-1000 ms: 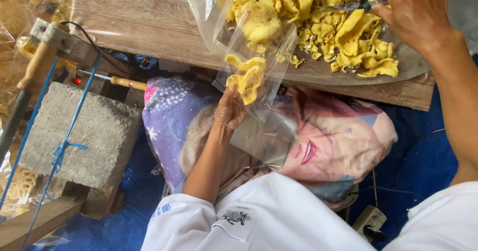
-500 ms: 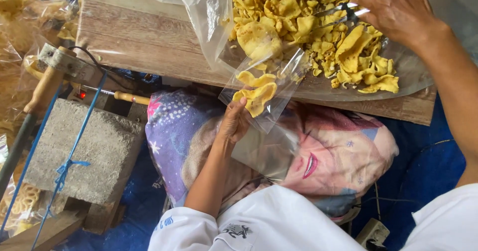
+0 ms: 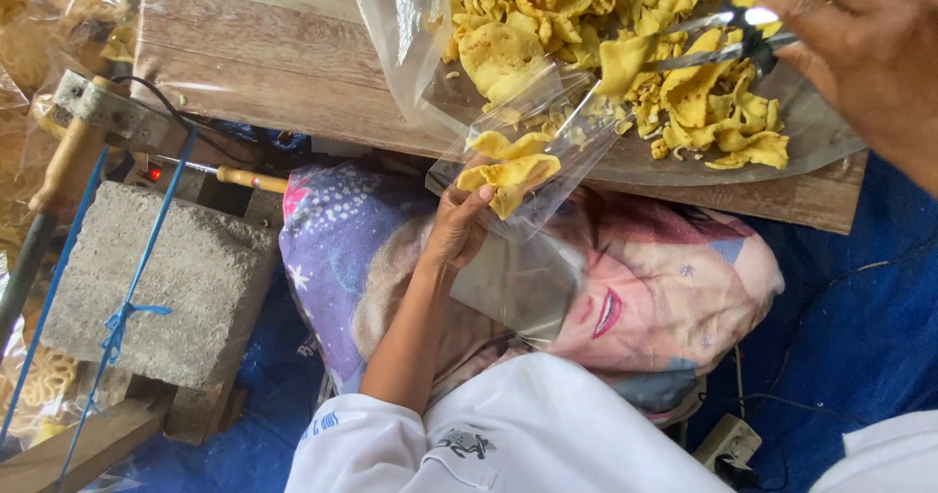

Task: Manually packing yellow snacks into small plastic bags and sealing them using a heat sealer.

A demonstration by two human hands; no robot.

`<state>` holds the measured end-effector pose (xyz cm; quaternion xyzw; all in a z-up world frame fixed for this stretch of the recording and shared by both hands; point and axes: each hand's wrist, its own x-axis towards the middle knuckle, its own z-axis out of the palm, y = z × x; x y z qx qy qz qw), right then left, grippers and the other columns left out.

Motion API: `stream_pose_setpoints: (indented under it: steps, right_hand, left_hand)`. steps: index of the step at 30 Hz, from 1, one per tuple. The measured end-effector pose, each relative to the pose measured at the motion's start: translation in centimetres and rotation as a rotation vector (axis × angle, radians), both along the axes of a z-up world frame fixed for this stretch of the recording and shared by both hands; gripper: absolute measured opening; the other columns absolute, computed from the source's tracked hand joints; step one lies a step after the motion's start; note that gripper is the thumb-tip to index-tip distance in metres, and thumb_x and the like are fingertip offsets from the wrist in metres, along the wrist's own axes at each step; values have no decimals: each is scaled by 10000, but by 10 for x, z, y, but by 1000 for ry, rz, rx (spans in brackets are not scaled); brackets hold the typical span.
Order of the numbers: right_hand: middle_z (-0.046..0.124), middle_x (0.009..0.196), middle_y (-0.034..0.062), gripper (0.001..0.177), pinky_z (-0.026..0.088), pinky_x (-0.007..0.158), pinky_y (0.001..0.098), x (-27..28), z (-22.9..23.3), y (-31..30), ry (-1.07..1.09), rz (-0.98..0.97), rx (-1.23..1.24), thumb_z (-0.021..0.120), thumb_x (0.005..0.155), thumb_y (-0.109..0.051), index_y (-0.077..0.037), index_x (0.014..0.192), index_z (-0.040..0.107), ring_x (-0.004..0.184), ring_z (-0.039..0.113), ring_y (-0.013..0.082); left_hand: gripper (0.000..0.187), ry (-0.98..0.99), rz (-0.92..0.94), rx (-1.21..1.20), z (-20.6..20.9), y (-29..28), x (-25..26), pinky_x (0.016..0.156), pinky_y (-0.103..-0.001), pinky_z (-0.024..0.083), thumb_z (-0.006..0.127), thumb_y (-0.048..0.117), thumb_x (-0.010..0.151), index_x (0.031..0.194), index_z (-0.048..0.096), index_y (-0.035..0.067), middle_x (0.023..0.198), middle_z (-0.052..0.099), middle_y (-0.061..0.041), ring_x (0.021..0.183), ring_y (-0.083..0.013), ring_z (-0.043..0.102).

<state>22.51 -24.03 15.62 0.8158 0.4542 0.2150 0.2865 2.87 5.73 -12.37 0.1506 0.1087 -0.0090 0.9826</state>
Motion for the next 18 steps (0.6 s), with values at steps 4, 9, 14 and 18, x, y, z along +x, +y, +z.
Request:
stream_pose_setpoints:
  steps: [4, 9, 14, 18]
  right_hand:
    - [622, 1226, -279, 322, 321, 1102, 231, -84, 27, 52, -589, -49, -428, 576, 1285, -388, -509, 1582, 542, 1024, 554, -76]
    - [546, 1066, -217, 331, 316, 970, 231, -129, 48, 93, -544, 47, -435, 568, 1179, -403, -412, 1510, 560, 939, 502, -32]
    - [644, 1087, -196, 277, 346, 900, 225, -130, 40, 90, -408, 149, -362, 614, 1100, -365, -382, 1376, 635, 909, 532, -4]
    - [640, 1129, -222, 366, 370, 960, 235, -137, 41, 87, -386, 117, -405, 595, 1080, -397, -419, 1445, 579, 951, 555, -23]
  left_hand:
    - [712, -50, -37, 117, 11, 1, -6, 1038, -339, 497, 789, 11, 811, 1464, 504, 10, 1324, 634, -150, 1170, -248, 625]
    - [622, -47, -29, 93, 6, -5, -9, 975, -311, 542, 799, 1, 828, 1403, 563, 16, 1258, 669, -118, 1092, -213, 663]
    - [917, -381, -156, 23, 3, -4, -13, 1157, -483, 393, 638, 666, 939, 1560, 406, 33, 1476, 526, -183, 1350, -310, 506]
    - [1167, -366, -447, -283, -18, 7, -13, 901, -342, 625, 377, 858, 856, 1416, 480, -160, 1307, 632, -301, 1093, -320, 699]
